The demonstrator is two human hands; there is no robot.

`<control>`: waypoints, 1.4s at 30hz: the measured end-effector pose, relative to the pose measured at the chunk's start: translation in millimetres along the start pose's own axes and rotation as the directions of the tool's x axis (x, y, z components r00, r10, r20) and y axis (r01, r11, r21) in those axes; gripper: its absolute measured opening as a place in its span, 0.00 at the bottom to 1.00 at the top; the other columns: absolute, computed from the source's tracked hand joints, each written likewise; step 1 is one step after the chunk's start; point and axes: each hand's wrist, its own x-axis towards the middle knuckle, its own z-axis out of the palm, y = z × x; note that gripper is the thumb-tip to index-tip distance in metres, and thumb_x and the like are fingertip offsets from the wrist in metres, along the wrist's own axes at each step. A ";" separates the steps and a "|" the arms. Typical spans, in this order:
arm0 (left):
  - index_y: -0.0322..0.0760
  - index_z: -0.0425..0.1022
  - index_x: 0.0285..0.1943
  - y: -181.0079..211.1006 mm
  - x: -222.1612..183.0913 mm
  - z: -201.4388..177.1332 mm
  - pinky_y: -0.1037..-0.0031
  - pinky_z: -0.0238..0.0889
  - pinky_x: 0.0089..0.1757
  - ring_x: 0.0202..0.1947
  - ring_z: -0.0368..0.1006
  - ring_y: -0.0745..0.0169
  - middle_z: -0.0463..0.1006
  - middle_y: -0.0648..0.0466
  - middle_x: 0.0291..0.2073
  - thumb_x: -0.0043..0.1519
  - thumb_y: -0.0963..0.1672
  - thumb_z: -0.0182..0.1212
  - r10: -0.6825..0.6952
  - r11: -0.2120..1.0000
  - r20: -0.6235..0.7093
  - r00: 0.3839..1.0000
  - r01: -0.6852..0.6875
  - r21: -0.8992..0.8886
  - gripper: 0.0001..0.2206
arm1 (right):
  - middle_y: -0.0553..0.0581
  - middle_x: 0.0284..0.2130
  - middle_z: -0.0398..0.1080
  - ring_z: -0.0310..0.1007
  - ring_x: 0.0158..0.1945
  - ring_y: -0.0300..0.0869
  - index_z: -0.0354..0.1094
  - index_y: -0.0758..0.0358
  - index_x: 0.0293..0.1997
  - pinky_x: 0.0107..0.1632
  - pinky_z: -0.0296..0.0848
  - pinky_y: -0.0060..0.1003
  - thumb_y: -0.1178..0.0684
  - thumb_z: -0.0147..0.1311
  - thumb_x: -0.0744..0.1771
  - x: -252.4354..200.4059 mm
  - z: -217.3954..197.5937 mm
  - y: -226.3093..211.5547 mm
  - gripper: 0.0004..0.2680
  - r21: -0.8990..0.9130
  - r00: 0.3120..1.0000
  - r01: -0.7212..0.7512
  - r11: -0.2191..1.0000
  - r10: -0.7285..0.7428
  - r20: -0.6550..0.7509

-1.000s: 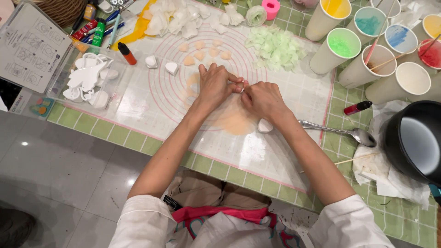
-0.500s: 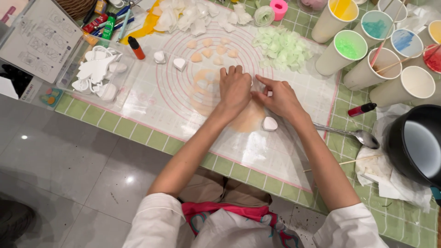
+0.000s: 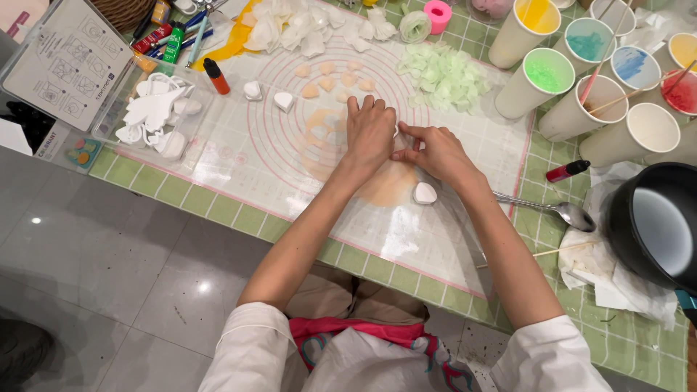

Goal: Using a heart-shaped cutter to cut out pieces of wax and shaping them by hand to create flower petals.

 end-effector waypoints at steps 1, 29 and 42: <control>0.34 0.80 0.29 0.3 -2.3 -6.5 0.58 0.54 0.49 0.45 0.71 0.50 0.78 0.47 0.33 0.44 0.39 0.71 0.003 1.000 0.000 1.000 -0.003 0.000 0.06 | 0.62 0.32 0.76 0.76 0.40 0.53 0.70 0.55 0.64 0.47 0.71 0.46 0.39 0.68 0.60 0.0 -0.1 -0.4 0.26 0.001 1.000 -0.001 1.000 0.001 -0.002; 0.34 0.81 0.35 -34.0 29.8 -10.2 0.56 0.59 0.50 0.52 0.67 0.45 0.77 0.46 0.43 0.45 0.39 0.74 0.305 0.937 0.390 0.869 -0.200 -0.288 0.10 | 0.58 0.29 0.73 0.74 0.37 0.52 0.70 0.50 0.64 0.45 0.71 0.47 0.37 0.69 0.59 -3.0 7.6 7.0 0.27 0.027 0.998 0.005 1.000 -0.003 -0.065; 0.31 0.79 0.33 -31.1 24.6 -22.3 0.60 0.62 0.51 0.51 0.70 0.47 0.77 0.46 0.39 0.47 0.37 0.68 0.460 0.885 0.377 0.804 -0.382 -0.265 0.06 | 0.58 0.27 0.73 0.74 0.36 0.52 0.71 0.49 0.64 0.44 0.71 0.48 0.37 0.68 0.60 -4.1 6.6 2.2 0.26 0.012 0.998 -0.024 1.000 0.025 -0.049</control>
